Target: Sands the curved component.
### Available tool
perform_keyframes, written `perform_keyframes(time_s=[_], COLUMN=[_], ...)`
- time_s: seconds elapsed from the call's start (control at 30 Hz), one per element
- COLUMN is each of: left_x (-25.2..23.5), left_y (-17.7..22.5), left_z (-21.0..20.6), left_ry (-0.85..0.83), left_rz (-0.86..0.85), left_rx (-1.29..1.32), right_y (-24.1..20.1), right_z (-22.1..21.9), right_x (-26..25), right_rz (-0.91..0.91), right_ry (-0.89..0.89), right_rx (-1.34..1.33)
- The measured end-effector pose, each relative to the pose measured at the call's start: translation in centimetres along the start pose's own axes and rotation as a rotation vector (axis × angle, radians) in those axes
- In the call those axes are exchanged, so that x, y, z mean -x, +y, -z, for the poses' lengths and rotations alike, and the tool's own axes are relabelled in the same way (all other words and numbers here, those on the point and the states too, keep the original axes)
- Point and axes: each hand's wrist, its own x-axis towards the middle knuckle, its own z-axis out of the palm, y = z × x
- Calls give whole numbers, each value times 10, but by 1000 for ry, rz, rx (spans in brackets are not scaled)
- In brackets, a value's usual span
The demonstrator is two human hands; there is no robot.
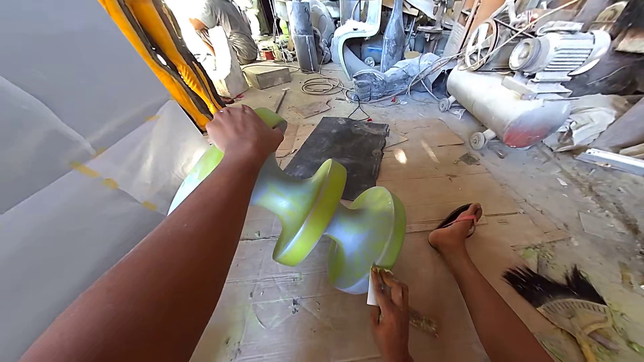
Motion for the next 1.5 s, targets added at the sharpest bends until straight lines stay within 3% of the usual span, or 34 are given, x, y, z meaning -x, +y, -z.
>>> perform_keyframes(time_s=[0.1, 0.2, 0.43, 0.5, 0.53, 0.6, 0.63, 0.67, 0.73, 0.8, 0.9, 1.0, 1.2, 1.5], left_x=[-4, -7, -14, -15, -16, -17, -17, -17, -17, -18, -20, -21, -15, -3], left_y=[1, 3, 7, 7, 7, 6, 6, 5, 3, 0, -4, -7, -6, -2], left_z=[-2, -3, -4, -6, -7, -8, -8, -8, -8, -9, -10, -11, -9, -3], left_ry=[-1, -3, -19, -10, -6, 3, 3, 4, 6, 0, -5, 12, 2, 34], left_rz=[-1, 1, -12, -21, -24, -30, -30, -31, -30, -32, -40, -41, -22, -58], left_rx=[-5, -7, -31, -25, -25, -35, -41, -39, -30, -25, -40, -45, -57, -56], right_y=[-25, -66, -127, -110, -89, -11, 17, 27, 17, 8, 9, -16, -100, -86], right_z=[11, 40, 86, 69, 51, -29, -56, -61, -40, -15, -13, -4, 73, 70], right_x=[-2, -19, -44, -30, -13, 37, 49, 51, 36, 19, 23, 21, -23, -25], right_rz=[-155, -329, -412, -407, -356, -119, -90, -169, -516, -851, -1045, -1197, -1334, -1413], right_ry=[-170, -449, -703, -612, -462, 164, 375, 493, 616, 594, 491, 405, 157, 225], right_rx=[-9, -32, -79, -123, -170, -321, -427, -551, -860, -1146, -1453, -1545, -1367, -1411])
